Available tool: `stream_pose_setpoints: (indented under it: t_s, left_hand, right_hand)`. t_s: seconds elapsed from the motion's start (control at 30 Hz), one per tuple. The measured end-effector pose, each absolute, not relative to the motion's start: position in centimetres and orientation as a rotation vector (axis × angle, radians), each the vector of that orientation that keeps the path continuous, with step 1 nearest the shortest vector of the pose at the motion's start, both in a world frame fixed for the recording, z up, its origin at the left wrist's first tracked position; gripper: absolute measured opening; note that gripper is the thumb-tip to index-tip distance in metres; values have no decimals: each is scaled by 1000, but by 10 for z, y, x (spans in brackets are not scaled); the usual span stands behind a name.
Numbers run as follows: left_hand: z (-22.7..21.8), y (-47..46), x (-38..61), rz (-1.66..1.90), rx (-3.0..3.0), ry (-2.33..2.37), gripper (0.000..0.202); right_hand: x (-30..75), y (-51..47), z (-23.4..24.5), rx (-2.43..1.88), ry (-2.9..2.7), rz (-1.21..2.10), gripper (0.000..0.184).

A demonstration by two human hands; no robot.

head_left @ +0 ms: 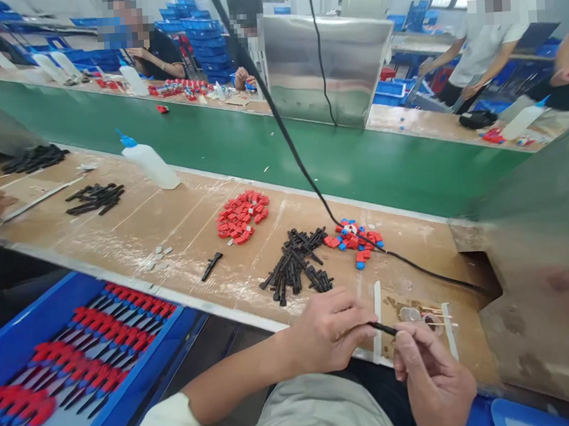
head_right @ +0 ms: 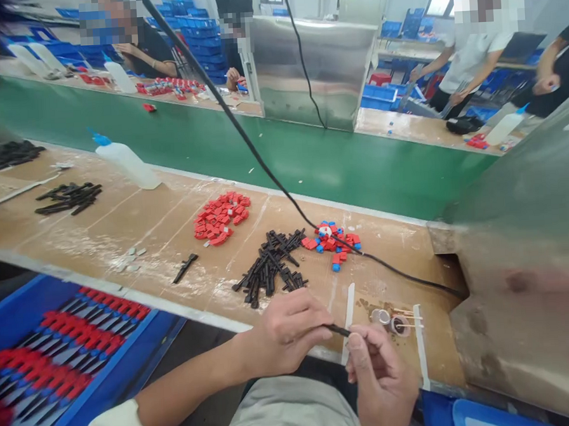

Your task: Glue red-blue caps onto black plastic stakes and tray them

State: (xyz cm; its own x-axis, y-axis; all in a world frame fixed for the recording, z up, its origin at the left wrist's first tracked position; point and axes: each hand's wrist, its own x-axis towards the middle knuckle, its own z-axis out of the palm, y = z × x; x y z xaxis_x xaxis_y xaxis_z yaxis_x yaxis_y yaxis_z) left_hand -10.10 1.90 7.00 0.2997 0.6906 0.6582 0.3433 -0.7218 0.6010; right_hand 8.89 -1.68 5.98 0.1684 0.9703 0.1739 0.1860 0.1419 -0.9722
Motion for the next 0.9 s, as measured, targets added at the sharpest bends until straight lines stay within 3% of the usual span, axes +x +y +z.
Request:
stream_pose_setpoints:
  t_s: [0.43,0.57,0.7,0.8,0.9]
  left_hand:
    - [48,8,-79,1137,2510,1045,15]
    - [38,4,-84,1128,2057,1046,15]
    - [24,5,-81,1009,1432,964,38]
    - [13,7,-71,922,1155,849,52]
    - [3,8,-60,874,1021,824,59]
  right_hand:
    - [96,-28,37,-1364,-1378,635,37]
    - [151,-33,48,-1596,-1071,367,42]
    - [201,-31,51,-1823,-945,211,57]
    - [210,-25,38,-1933,-1095,235,70]
    - [206,-13,21,-1925,-1176,343,72]
